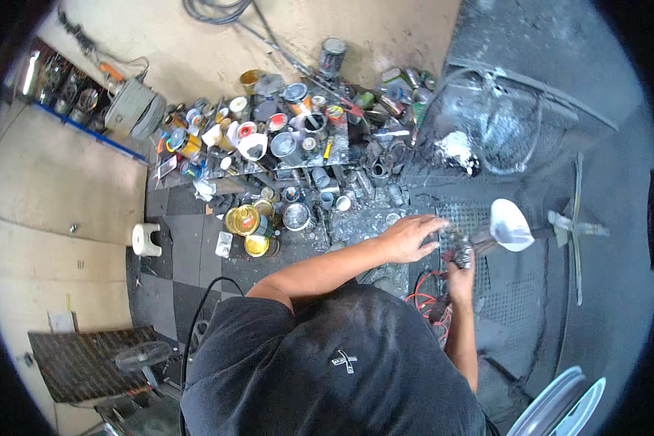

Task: Spray painting a car wheel rim in a professional paint booth.

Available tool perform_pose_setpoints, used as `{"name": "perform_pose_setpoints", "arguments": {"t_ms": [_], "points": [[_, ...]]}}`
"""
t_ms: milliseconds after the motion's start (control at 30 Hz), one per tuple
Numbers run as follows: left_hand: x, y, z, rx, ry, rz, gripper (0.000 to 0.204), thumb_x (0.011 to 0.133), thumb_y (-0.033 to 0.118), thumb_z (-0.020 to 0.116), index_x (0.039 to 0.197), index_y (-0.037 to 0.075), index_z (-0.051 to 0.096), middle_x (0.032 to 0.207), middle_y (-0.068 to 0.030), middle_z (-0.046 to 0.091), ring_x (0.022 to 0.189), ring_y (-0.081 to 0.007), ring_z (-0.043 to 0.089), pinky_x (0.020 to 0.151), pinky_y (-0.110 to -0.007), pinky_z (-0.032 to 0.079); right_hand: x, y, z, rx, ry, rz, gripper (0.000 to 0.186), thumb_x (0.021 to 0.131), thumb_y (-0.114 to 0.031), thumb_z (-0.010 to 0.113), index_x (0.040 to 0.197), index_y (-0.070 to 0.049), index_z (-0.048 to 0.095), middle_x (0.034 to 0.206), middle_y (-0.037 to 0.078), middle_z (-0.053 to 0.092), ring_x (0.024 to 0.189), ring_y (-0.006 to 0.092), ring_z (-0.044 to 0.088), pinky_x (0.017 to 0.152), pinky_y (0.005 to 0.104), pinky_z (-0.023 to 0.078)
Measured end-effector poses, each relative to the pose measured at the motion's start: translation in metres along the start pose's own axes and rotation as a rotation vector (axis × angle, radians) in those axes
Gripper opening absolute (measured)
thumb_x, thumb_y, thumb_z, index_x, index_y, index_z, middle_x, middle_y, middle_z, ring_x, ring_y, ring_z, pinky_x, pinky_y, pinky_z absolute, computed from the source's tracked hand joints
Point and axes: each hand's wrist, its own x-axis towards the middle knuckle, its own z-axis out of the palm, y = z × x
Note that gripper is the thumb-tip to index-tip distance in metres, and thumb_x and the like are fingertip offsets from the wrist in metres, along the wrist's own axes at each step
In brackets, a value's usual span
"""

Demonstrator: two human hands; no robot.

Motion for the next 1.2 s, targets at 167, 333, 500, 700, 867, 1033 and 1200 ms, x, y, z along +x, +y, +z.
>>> {"name": "perform_pose_setpoints", "arguments": {"t_ms": [167,333,500,700,867,1033,1200], "points": [[0.013,0.025,0.000,0.219,-0.145,0.128,0.048,0.088,0.018,0.060,0.134,0.017,0.046,0.113,-0.0157,0.062,0.103,-0.0361,0.061,0.092,-0.047,0.048,-0.041,0.004,0.029,-0.097,0.027,-0.026,0.045,0.087,-0.003,0.060,0.130,-0.001,0.045,0.093,0.005,0.057,0.078,0.0127,0.055,0.070,0.0292,0.048],[-0.003,0.015,-0.002,0.169,-0.064,0.153,0.036,0.088,0.017,0.059,0.123,0.012,0.055,0.101,-0.0169,0.066,0.091,-0.0357,0.065,0.084,-0.046,0.052,-0.047,0.016,0.045,-0.187,-0.124,-0.129,0.049,0.090,-0.005,0.060,0.135,-0.004,0.043,0.107,0.013,0.063,0.092,0.0184,0.062,0.081,0.0323,0.049],[-0.019,0.002,-0.034,0.072,0.054,-0.079,0.039,0.083,0.017,0.065,0.119,0.011,0.054,0.085,-0.0155,0.067,0.079,-0.0356,0.067,0.072,-0.046,0.054,-0.038,0.021,0.074,-0.200,-0.267,-0.060,0.054,0.089,-0.005,0.060,0.139,-0.006,0.040,0.107,0.016,0.066,0.098,0.0245,0.065,0.086,0.0360,0.049],[-0.044,-0.041,-0.087,0.196,0.205,0.079,0.024,0.083,0.007,0.062,0.107,0.006,0.058,0.091,-0.0158,0.067,0.082,-0.0353,0.066,0.073,-0.044,0.052,-0.022,-0.010,0.124,-0.261,-0.405,-0.004,0.057,0.088,-0.004,0.060,0.141,-0.010,0.040,0.105,0.015,0.067,0.098,0.0265,0.066,0.085,0.0370,0.050],[-0.071,-0.072,-0.131,0.100,0.327,0.032,0.019,0.083,0.003,0.062,0.101,0.003,0.059,0.093,-0.0168,0.067,0.084,-0.0351,0.066,0.073,-0.040,0.052,-0.008,0.000,0.162,-0.265,-0.446,0.007,0.058,0.088,-0.005,0.062,0.141,-0.010,0.040,0.101,0.012,0.068,0.093,0.0216,0.066,0.084,0.0340,0.050],[-0.109,-0.141,-0.166,0.052,0.603,-0.211,0.015,0.084,0.002,0.061,0.099,0.002,0.060,0.089,-0.0183,0.067,0.081,-0.0320,0.068,0.071,-0.035,0.052,-0.004,-0.011,0.196,-0.182,-0.448,0.085,0.058,0.088,-0.002,0.061,0.141,-0.008,0.040,0.101,0.007,0.066,0.093,0.0146,0.062,0.085,0.0300,0.049],[-0.138,-0.228,-0.221,0.304,0.675,-0.475,0.018,0.084,0.006,0.061,0.102,0.004,0.060,0.090,-0.0225,0.067,0.083,-0.0399,0.066,0.073,-0.043,0.051,-0.010,-0.026,0.214,-0.166,-0.399,0.181,0.055,0.089,-0.001,0.060,0.140,-0.007,0.041,0.102,0.005,0.064,0.091,0.0137,0.061,0.083,0.0284,0.049]]}}
